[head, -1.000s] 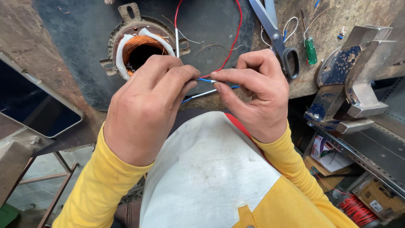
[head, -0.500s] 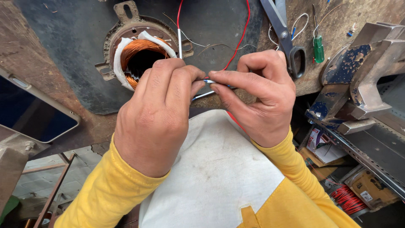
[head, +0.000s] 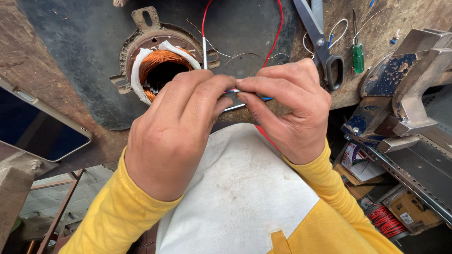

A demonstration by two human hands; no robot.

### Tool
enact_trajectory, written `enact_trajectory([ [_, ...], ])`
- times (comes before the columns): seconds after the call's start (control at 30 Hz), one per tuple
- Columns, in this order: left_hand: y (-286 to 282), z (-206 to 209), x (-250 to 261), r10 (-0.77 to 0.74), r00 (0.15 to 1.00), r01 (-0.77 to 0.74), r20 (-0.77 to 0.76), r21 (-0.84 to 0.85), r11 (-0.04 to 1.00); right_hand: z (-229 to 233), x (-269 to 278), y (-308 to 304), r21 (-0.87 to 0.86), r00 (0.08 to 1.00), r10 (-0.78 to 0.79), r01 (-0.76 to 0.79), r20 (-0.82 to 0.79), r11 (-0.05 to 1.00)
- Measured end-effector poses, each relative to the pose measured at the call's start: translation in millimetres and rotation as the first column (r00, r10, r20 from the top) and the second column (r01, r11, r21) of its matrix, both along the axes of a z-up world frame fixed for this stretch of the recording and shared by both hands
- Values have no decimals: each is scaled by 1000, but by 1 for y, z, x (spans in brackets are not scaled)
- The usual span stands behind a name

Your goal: The person strips the insulation from red and blue wires using scissors and twists the exposed ends. They then connect these wires to a copper-wound stator component and secure the connections by wrapping them with white thread.

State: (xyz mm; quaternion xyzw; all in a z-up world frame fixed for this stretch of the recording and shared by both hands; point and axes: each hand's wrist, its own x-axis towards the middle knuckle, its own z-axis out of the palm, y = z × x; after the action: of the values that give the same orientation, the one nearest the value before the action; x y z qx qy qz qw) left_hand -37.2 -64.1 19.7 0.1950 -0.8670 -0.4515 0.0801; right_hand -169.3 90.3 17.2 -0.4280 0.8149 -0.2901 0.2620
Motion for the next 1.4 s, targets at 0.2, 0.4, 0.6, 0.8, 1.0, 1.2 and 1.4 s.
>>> enact_trajectory([
  [0.2,-4,-1,3,31,999,-31,-12,36,999,0,1,-4,-25,999,-6,7,52,1000],
  [0.4,-1,-10,6,67,996,-62,-60,74,995,-2,4,-2,-17,996,-36,38,82,999],
  [0.6,-5,-11,7,67,994,-59,-85,91,994,-7,-1,6,3,996,-2,2,89,1000],
  [0.8,-5,-12,7,51,996,-44,-73,96,994,-11,-4,6,32,995,26,-29,95,999],
  [1.0,-6,-15,8,68,995,-59,-74,121,991,-11,-7,4,66,976,-30,16,217,998],
  [1.2,-6,-18,9,87,993,-74,-85,140,987,-19,-5,13,-16,973,-49,54,224,998],
  [1.4,-6,-18,8,92,992,-80,-88,129,988,-21,-8,12,-2,971,-41,43,234,999],
])
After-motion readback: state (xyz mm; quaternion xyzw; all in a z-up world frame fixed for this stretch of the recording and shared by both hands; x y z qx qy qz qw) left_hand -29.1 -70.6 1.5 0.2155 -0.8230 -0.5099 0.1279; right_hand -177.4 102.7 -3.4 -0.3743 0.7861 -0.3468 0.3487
